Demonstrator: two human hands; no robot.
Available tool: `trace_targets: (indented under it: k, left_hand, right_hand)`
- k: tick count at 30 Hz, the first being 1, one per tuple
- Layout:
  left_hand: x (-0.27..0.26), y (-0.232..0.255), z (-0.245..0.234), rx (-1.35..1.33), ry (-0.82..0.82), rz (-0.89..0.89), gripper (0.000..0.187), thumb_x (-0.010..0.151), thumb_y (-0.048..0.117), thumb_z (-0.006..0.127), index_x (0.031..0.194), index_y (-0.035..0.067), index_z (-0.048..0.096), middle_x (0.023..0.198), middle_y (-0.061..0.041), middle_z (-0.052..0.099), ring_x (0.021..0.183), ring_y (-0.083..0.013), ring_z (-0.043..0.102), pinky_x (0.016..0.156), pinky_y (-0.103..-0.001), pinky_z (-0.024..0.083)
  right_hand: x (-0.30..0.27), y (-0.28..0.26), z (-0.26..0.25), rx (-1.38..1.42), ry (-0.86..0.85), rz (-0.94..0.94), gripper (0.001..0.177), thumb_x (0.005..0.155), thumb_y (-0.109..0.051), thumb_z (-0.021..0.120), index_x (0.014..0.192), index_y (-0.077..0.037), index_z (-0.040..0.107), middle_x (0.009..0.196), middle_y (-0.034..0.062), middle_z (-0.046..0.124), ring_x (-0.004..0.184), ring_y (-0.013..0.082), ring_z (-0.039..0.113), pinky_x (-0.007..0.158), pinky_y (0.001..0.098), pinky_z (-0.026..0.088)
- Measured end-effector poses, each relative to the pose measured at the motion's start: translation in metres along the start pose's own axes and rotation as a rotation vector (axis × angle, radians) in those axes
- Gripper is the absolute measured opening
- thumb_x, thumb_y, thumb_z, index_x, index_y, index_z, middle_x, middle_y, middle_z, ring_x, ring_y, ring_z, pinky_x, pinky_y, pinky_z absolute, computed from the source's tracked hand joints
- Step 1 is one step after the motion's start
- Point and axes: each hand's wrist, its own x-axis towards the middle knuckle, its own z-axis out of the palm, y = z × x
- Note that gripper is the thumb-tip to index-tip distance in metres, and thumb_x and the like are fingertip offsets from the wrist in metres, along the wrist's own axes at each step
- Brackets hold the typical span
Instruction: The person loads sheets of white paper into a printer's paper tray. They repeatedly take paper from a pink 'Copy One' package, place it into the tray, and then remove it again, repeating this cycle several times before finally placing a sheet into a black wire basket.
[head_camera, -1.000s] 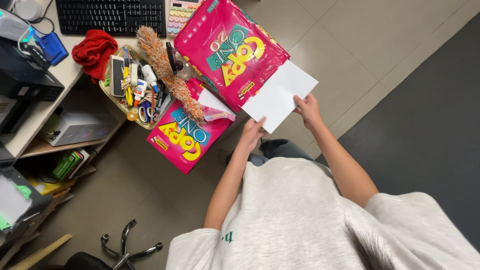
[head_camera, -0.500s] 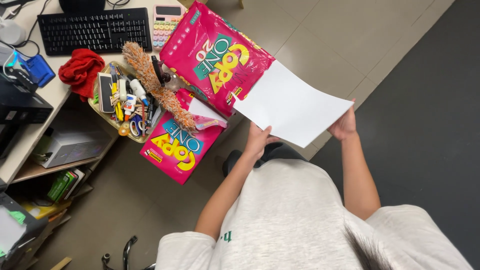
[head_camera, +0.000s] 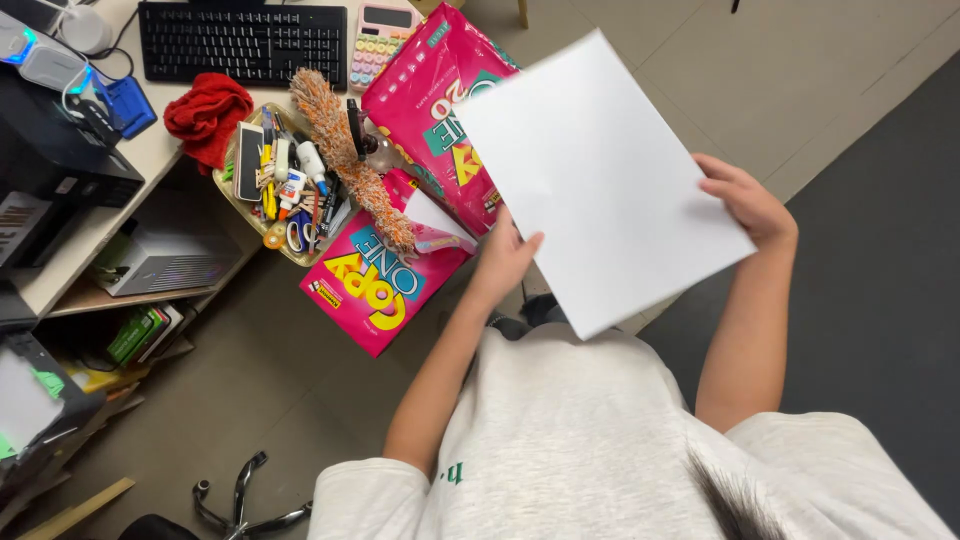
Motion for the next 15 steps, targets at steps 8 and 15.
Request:
trace_targets:
  k: [8,15]
  left_hand:
    - [0.063,-0.014,-0.073,0.705,0.426,0.019,0.042,0.107,0.012,0.061,0.14,-0.01,0.045,0.116,-0.035,0.063,0.109,-0.0416,0.065,0.095,-0.044,0.051]
    - [0.08,-0.022,-0.095,0.352,0.631,0.18,0.053,0.107,0.021,0.053,0.145,-0.012,0.033,0.127,-0.028,0.064,0.116,-0.0336,0.068,0.098,-0.039,0.053]
  right_hand:
    - [0.099,-0.028,0.131,-0.452,0.106,-0.382,0.03,0.107,-0.006,0.064,0.135,0.0,0.058,0.1,-0.0022,0.063,0.089,0.0054,0.055,0.077,0.0213,0.049]
    - [0.129,-0.007,0.177,-0.527,0.378,-0.552,0.039,0.107,-0.004,0.06,0.145,-0.005,0.052,0.075,0.0008,0.05,0.068,0.0096,0.042,0.065,0.0232,0.042]
